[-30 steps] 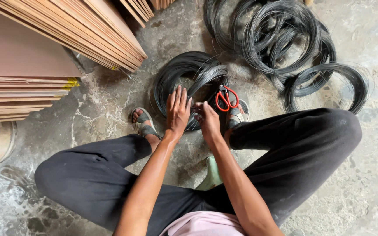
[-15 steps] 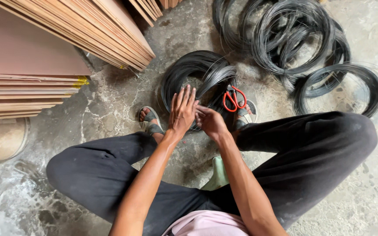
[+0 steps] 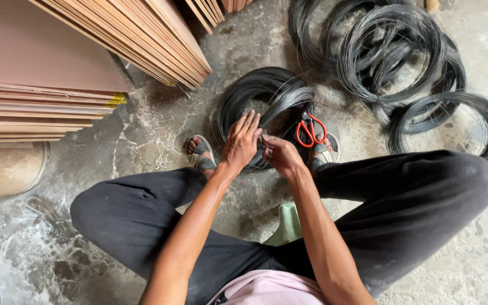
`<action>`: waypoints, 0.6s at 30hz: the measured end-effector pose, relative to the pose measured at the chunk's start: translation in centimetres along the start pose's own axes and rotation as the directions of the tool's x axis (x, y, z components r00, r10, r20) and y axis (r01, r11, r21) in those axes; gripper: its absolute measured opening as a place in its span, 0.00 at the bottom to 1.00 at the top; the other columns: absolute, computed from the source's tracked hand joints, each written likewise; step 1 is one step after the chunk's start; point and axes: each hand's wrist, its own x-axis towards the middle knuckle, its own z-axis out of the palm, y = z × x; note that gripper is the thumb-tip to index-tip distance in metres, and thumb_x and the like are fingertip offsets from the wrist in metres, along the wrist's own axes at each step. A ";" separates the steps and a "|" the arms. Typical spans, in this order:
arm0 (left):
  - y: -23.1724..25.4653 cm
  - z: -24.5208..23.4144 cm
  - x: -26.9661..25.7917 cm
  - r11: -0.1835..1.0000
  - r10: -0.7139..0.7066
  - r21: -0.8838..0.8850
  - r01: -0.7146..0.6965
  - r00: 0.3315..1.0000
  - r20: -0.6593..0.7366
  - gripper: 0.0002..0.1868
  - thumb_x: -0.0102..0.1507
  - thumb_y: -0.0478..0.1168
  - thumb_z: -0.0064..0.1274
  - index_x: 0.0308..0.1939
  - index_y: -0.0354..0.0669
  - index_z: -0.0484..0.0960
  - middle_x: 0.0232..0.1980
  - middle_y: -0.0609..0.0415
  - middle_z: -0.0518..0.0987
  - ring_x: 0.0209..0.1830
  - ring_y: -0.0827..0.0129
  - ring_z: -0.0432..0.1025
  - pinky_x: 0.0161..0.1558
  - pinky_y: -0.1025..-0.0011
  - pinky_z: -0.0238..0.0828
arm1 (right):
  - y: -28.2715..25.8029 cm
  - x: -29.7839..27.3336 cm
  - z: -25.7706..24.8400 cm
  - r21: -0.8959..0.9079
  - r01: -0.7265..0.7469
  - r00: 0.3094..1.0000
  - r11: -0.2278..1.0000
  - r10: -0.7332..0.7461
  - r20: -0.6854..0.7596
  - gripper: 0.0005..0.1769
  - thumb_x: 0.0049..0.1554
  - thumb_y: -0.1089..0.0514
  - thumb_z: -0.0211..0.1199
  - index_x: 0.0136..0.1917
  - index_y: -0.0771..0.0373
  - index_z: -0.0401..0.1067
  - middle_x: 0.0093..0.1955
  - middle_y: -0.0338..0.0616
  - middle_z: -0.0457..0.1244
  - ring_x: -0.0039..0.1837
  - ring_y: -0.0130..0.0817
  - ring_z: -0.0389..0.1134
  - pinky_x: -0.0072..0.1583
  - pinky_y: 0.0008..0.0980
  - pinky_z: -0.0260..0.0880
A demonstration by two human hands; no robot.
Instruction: The person sits on the floor and coils a long black wire into a circular bundle using both hands. A pair of red-handled scissors rests on the floor nearby, but the person uses only their hands to manipulate the wire.
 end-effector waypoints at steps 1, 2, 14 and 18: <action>0.1 -0.1 0.0 1.000 0.002 -0.002 -0.002 1.000 0.001 0.20 0.66 0.47 0.35 0.60 0.46 0.67 0.60 0.50 0.69 0.59 0.61 0.64 0.54 0.65 0.62 | 0.3 0.0 0.1 0.002 0.002 1.000 1.000 -0.002 -0.002 0.07 0.50 0.61 0.60 0.43 0.63 0.68 0.35 0.36 0.62 0.38 0.25 0.64 0.41 0.21 0.65; 0.2 -0.2 -0.1 1.000 0.001 -0.014 -0.001 1.000 0.014 0.21 0.66 0.47 0.34 0.60 0.46 0.67 0.60 0.50 0.69 0.59 0.61 0.64 0.54 0.65 0.61 | 0.5 0.1 0.2 -0.185 0.143 0.988 0.972 -0.151 -0.029 0.08 0.48 0.62 0.62 0.43 0.64 0.69 0.35 0.36 0.61 0.38 0.25 0.63 0.40 0.20 0.65; -0.3 0.5 -0.7 0.998 -0.046 -0.038 0.044 0.998 -0.049 0.20 0.66 0.45 0.35 0.60 0.42 0.67 0.58 0.46 0.70 0.58 0.59 0.64 0.54 0.66 0.62 | 2.8 2.1 2.9 -0.908 0.417 0.510 0.035 -0.837 0.202 0.08 0.49 0.57 0.58 0.33 0.63 0.63 0.29 0.53 0.59 0.36 0.53 0.64 0.37 0.46 0.64; -1.4 0.3 -1.1 0.997 -0.054 0.045 0.057 0.996 -0.076 0.21 0.66 0.45 0.35 0.61 0.43 0.66 0.61 0.47 0.68 0.59 0.59 0.63 0.54 0.65 0.61 | 1.9 1.1 2.1 -0.906 0.416 0.598 0.078 -0.774 0.208 0.06 0.50 0.56 0.60 0.34 0.59 0.70 0.30 0.43 0.63 0.36 0.42 0.67 0.38 0.36 0.67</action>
